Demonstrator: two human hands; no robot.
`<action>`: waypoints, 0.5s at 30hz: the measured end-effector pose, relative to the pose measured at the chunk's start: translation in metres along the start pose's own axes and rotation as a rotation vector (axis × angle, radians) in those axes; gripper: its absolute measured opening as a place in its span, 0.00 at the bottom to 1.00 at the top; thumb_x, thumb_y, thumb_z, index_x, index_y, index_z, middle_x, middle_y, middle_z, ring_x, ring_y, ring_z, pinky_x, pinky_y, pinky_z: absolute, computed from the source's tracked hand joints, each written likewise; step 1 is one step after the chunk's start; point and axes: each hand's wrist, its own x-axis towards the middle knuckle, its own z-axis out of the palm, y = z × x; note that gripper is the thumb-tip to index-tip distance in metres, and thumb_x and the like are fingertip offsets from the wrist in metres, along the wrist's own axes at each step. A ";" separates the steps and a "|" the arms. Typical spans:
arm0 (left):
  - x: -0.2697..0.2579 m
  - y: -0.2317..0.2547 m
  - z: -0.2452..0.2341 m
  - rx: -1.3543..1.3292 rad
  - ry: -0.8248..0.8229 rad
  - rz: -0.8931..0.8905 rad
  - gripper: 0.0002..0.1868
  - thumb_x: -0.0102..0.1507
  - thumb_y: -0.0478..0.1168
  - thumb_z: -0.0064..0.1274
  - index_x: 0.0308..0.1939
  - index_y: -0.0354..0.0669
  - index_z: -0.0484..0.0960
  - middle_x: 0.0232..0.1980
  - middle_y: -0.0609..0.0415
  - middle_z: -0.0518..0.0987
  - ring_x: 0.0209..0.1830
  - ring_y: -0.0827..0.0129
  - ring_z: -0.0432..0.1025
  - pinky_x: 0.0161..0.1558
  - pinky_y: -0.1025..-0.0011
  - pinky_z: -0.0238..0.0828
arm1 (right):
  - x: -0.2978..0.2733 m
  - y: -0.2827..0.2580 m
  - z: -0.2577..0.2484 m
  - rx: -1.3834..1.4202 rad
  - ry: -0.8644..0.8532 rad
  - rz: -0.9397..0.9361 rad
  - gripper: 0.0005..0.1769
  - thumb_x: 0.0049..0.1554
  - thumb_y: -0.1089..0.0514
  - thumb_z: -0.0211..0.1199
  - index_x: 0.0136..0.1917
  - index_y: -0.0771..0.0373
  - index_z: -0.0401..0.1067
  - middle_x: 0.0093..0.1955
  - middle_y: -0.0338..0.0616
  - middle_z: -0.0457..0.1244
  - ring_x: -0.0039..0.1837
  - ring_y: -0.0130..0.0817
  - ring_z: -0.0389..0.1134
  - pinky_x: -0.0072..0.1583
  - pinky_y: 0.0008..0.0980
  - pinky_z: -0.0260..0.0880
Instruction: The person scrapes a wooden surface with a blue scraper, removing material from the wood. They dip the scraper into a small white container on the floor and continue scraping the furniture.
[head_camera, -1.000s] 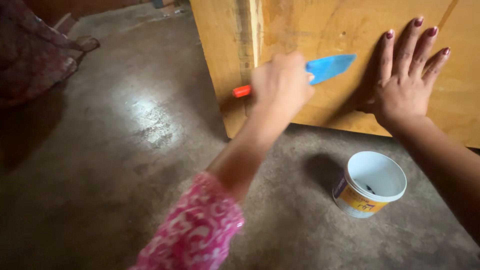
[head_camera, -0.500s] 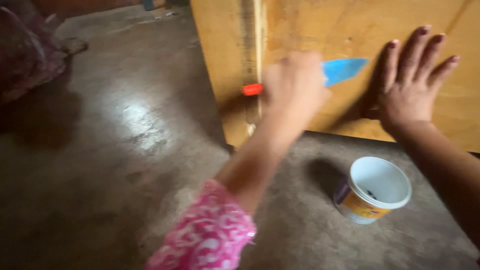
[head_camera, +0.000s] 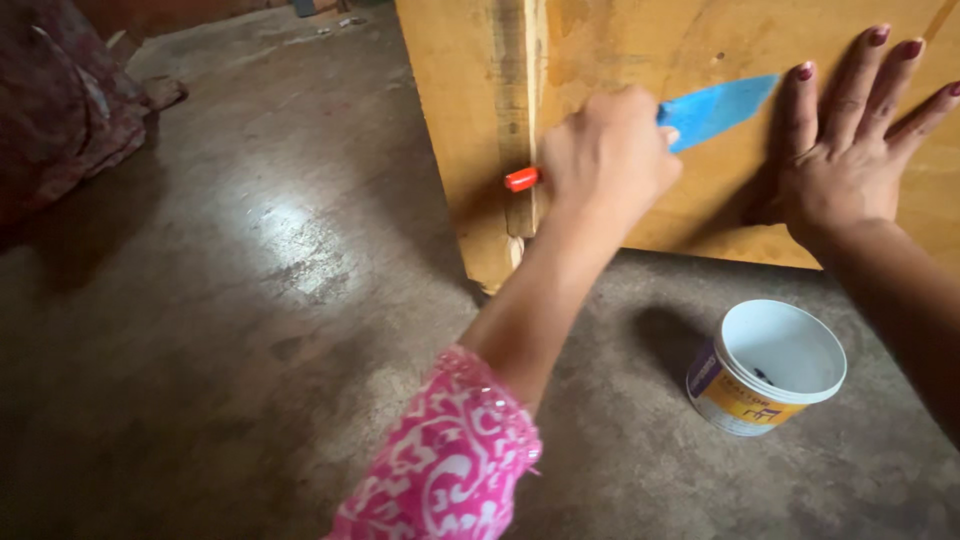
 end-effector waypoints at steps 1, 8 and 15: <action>0.000 0.003 0.001 -0.016 -0.003 -0.018 0.10 0.52 0.45 0.64 0.32 0.46 0.85 0.32 0.46 0.84 0.35 0.51 0.80 0.36 0.56 0.76 | -0.001 -0.001 -0.001 -0.029 -0.004 -0.002 0.79 0.37 0.38 0.72 0.87 0.52 0.25 0.85 0.80 0.21 0.83 0.81 0.18 0.67 0.94 0.18; 0.000 -0.021 -0.021 0.201 -0.124 -0.011 0.09 0.53 0.44 0.63 0.35 0.48 0.85 0.34 0.48 0.84 0.35 0.54 0.81 0.36 0.57 0.76 | 0.001 0.011 0.011 -0.069 0.008 -0.030 0.68 0.52 0.51 0.70 0.87 0.55 0.24 0.85 0.83 0.22 0.83 0.86 0.19 0.66 0.96 0.19; -0.007 -0.009 -0.018 0.103 -0.068 0.086 0.08 0.55 0.45 0.63 0.33 0.47 0.86 0.33 0.47 0.84 0.33 0.53 0.80 0.35 0.56 0.75 | -0.001 0.040 0.041 -0.226 0.030 -0.042 0.78 0.52 0.31 0.75 0.88 0.56 0.18 0.83 0.82 0.21 0.82 0.80 0.19 0.69 0.90 0.20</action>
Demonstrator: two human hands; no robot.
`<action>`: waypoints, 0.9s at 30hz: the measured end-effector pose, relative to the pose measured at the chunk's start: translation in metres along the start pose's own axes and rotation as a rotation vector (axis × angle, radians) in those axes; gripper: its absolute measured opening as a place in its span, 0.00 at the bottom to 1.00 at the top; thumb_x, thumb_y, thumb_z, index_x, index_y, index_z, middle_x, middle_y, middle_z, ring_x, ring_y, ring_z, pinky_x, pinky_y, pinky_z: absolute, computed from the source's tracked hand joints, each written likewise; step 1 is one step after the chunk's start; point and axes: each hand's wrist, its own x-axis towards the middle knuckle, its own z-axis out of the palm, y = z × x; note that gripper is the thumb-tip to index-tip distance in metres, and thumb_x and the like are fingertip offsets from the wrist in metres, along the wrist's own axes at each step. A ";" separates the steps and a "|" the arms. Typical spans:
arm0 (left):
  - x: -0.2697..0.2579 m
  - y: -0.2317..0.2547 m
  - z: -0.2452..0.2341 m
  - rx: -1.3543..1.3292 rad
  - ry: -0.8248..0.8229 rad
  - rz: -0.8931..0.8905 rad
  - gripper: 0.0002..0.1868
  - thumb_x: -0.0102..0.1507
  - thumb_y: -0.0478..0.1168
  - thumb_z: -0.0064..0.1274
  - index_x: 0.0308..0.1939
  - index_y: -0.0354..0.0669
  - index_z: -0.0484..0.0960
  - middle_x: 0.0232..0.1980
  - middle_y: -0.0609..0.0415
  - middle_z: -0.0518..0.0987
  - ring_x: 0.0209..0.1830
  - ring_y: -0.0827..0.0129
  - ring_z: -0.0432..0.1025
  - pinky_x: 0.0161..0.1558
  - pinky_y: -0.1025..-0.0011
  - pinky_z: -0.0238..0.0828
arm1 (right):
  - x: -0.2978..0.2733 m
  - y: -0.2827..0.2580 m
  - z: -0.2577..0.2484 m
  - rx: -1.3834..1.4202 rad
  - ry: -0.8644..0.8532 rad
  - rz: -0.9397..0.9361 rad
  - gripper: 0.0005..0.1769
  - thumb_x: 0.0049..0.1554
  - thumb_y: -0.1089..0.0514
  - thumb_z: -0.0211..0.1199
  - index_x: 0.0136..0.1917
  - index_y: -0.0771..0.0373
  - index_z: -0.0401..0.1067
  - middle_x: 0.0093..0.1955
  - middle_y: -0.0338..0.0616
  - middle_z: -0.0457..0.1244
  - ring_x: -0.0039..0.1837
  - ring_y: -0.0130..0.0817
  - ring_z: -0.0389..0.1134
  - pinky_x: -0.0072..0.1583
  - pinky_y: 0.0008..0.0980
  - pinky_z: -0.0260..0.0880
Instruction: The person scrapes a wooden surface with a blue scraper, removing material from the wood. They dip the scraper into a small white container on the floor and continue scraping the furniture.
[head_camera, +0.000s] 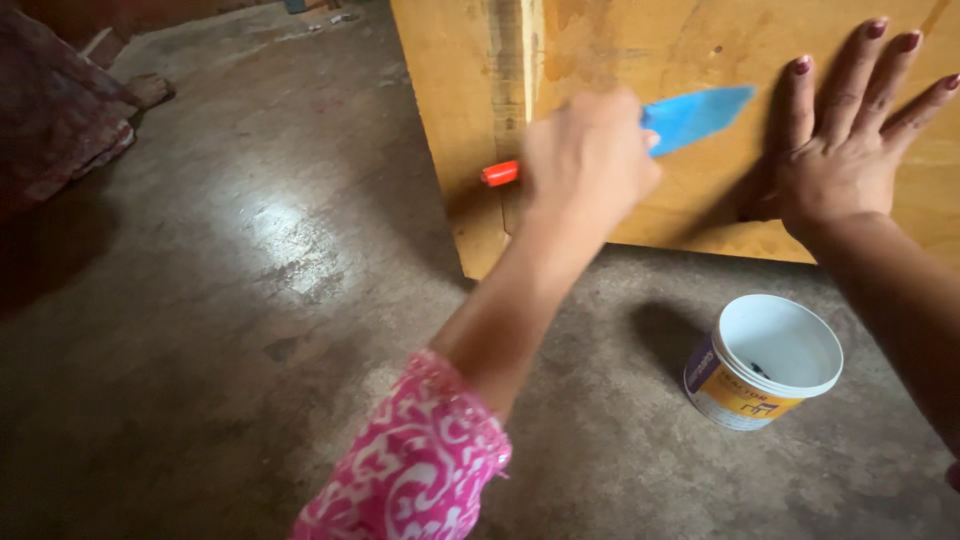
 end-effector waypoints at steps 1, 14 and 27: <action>0.003 0.004 0.003 -0.009 -0.026 0.016 0.08 0.55 0.45 0.63 0.33 0.47 0.86 0.33 0.47 0.84 0.33 0.53 0.80 0.34 0.56 0.75 | -0.001 0.001 0.000 -0.006 -0.009 0.002 0.79 0.51 0.31 0.75 0.87 0.56 0.17 0.83 0.82 0.21 0.82 0.80 0.19 0.69 0.90 0.20; 0.012 -0.014 -0.016 0.086 -0.061 -0.008 0.09 0.53 0.44 0.64 0.35 0.47 0.84 0.33 0.48 0.84 0.32 0.57 0.81 0.31 0.59 0.75 | 0.000 -0.009 -0.017 0.053 -0.015 0.016 0.77 0.47 0.35 0.72 0.88 0.56 0.21 0.83 0.82 0.20 0.82 0.81 0.18 0.69 0.92 0.19; 0.002 -0.025 -0.004 -0.010 -0.063 -0.081 0.08 0.55 0.45 0.61 0.35 0.48 0.85 0.33 0.48 0.84 0.34 0.55 0.81 0.35 0.56 0.75 | 0.003 -0.025 -0.037 0.163 -0.002 0.016 0.72 0.44 0.46 0.72 0.87 0.61 0.30 0.84 0.84 0.22 0.83 0.86 0.19 0.67 0.97 0.18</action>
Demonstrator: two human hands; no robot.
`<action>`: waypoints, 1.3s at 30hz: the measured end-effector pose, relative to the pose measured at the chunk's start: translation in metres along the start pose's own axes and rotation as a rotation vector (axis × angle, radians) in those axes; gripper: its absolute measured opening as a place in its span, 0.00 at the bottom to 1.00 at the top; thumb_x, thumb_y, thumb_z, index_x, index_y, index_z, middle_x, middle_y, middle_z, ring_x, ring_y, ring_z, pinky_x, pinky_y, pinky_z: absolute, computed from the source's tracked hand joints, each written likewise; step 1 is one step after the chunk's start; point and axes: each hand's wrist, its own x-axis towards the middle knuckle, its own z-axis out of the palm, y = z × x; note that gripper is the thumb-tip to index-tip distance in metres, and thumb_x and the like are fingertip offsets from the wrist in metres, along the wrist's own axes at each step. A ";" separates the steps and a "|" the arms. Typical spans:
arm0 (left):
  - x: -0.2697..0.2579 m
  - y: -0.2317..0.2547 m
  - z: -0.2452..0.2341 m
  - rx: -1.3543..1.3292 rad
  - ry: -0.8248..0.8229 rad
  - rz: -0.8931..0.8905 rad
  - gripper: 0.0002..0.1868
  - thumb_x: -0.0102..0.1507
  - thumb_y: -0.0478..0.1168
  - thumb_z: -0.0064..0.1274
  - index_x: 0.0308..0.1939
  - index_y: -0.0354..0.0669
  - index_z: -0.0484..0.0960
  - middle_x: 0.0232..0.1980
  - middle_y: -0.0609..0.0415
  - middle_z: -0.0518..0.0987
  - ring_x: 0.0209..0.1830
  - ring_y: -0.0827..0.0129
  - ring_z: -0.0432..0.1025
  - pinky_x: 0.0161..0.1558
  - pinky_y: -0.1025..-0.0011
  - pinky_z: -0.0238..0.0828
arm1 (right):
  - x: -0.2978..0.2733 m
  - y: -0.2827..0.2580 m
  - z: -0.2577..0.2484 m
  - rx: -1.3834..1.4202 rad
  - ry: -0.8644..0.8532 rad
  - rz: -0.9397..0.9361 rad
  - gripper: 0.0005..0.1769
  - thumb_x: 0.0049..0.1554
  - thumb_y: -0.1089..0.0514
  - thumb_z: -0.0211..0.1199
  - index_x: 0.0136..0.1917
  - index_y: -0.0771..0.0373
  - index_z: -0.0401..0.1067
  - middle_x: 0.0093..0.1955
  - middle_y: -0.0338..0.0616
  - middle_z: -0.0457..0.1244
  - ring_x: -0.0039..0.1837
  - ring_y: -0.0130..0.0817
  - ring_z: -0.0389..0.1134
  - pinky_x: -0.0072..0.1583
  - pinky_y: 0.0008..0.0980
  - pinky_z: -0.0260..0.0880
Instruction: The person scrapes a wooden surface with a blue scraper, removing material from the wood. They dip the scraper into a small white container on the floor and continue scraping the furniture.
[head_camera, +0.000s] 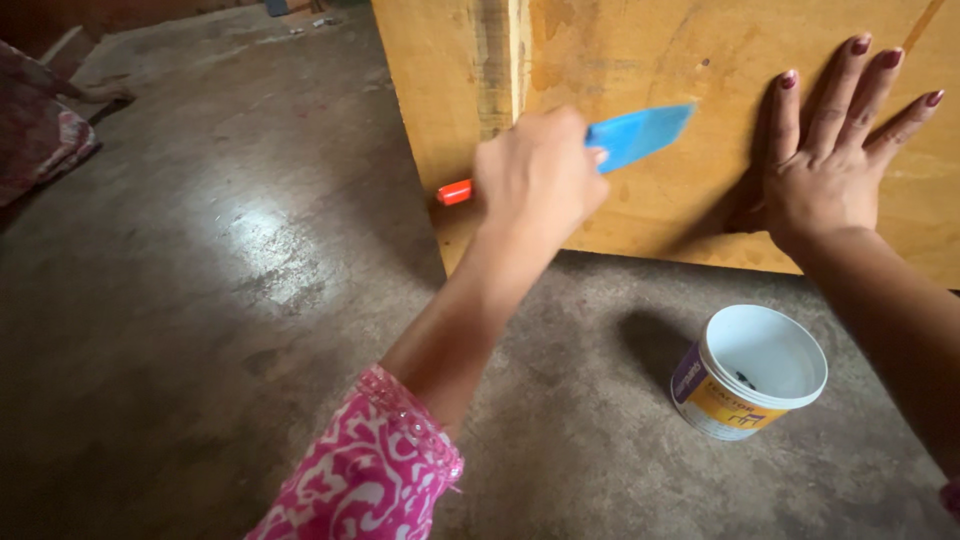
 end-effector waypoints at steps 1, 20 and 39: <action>-0.001 0.006 -0.001 -0.014 -0.024 0.011 0.08 0.55 0.44 0.61 0.35 0.49 0.85 0.32 0.49 0.84 0.33 0.57 0.81 0.34 0.57 0.75 | 0.000 -0.001 -0.003 0.020 -0.022 0.020 0.75 0.39 0.44 0.73 0.86 0.61 0.30 0.83 0.83 0.21 0.82 0.85 0.18 0.67 0.97 0.17; 0.006 0.024 0.011 -0.007 0.002 0.081 0.08 0.53 0.44 0.63 0.32 0.47 0.86 0.31 0.49 0.84 0.31 0.56 0.80 0.32 0.58 0.74 | -0.002 0.031 0.031 -0.214 -0.036 0.018 0.84 0.46 0.29 0.76 0.90 0.57 0.18 0.83 0.80 0.20 0.82 0.78 0.18 0.69 0.87 0.20; 0.005 0.030 0.022 0.014 -0.024 0.059 0.07 0.52 0.43 0.65 0.31 0.48 0.86 0.31 0.49 0.84 0.31 0.57 0.81 0.32 0.60 0.75 | 0.001 0.019 0.020 -0.153 -0.013 0.026 0.74 0.53 0.34 0.75 0.86 0.57 0.21 0.83 0.80 0.20 0.82 0.79 0.17 0.68 0.89 0.19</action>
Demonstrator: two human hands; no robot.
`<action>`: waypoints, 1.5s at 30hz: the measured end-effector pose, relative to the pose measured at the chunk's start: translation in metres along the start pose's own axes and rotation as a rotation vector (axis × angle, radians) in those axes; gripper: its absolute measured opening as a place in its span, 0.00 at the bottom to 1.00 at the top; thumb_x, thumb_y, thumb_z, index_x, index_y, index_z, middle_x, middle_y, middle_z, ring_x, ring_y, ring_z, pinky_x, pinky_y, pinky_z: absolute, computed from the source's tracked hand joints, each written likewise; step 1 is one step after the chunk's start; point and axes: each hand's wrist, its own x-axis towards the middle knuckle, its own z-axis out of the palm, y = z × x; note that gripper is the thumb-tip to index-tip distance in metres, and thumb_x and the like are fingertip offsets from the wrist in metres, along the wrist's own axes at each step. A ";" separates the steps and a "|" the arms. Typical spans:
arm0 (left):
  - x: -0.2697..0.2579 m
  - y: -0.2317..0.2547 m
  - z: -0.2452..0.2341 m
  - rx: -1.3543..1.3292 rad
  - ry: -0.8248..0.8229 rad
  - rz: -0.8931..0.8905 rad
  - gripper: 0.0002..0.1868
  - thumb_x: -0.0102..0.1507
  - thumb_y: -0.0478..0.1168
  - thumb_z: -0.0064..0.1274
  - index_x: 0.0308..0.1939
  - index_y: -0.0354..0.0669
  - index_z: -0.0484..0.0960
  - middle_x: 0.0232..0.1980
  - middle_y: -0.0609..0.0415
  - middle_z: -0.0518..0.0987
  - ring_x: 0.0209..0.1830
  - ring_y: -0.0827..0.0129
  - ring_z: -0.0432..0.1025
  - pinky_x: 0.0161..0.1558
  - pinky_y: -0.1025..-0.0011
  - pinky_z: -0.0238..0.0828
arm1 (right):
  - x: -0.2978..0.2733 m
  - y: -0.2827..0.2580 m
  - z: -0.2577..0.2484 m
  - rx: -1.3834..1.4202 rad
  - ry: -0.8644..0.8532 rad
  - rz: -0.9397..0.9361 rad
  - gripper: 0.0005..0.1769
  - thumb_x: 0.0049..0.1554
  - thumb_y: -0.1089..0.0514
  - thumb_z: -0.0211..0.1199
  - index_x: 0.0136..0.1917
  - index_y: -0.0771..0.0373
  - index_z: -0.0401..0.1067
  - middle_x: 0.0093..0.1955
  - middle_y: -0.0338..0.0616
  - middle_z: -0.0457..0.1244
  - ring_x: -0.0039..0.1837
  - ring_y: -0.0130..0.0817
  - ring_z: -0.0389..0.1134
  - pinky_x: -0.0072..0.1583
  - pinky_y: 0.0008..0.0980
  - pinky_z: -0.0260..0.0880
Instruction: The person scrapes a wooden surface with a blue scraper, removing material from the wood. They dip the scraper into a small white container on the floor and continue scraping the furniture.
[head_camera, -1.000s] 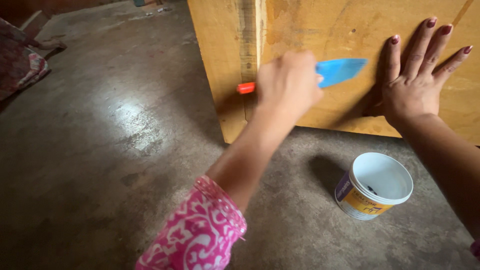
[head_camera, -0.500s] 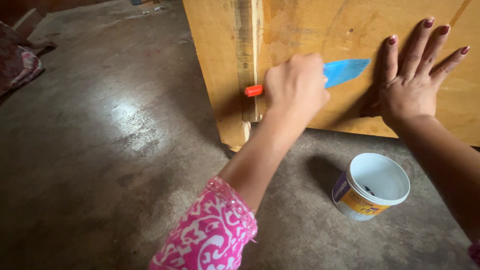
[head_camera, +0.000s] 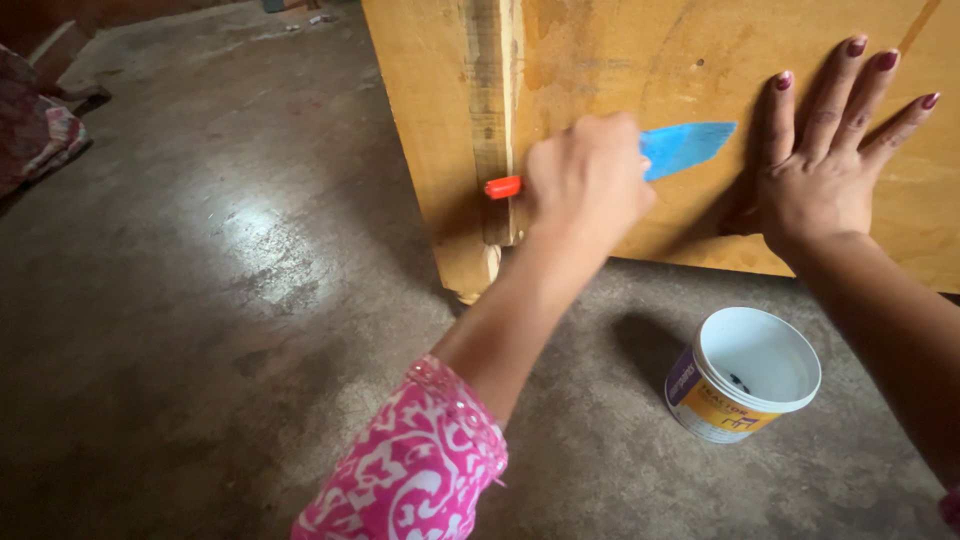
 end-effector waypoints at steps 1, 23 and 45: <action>0.000 -0.005 -0.001 0.002 -0.019 -0.022 0.08 0.51 0.44 0.65 0.31 0.48 0.86 0.31 0.49 0.84 0.31 0.58 0.81 0.32 0.60 0.75 | 0.002 -0.007 -0.006 0.077 -0.027 0.034 0.78 0.44 0.38 0.78 0.84 0.55 0.22 0.83 0.79 0.20 0.82 0.79 0.17 0.68 0.91 0.18; -0.015 -0.026 -0.008 -0.054 0.009 -0.073 0.09 0.60 0.47 0.58 0.35 0.46 0.85 0.34 0.44 0.84 0.36 0.48 0.80 0.39 0.52 0.75 | -0.003 -0.019 -0.017 0.124 -0.041 0.037 0.83 0.32 0.37 0.76 0.88 0.58 0.30 0.85 0.79 0.19 0.83 0.82 0.16 0.70 0.94 0.17; -0.004 0.002 -0.010 -0.057 0.121 -0.020 0.07 0.60 0.45 0.57 0.36 0.49 0.86 0.33 0.50 0.84 0.32 0.54 0.80 0.34 0.54 0.73 | 0.020 -0.002 -0.055 0.134 0.065 -0.012 0.83 0.34 0.40 0.76 0.90 0.54 0.29 0.85 0.80 0.24 0.84 0.80 0.21 0.71 0.91 0.19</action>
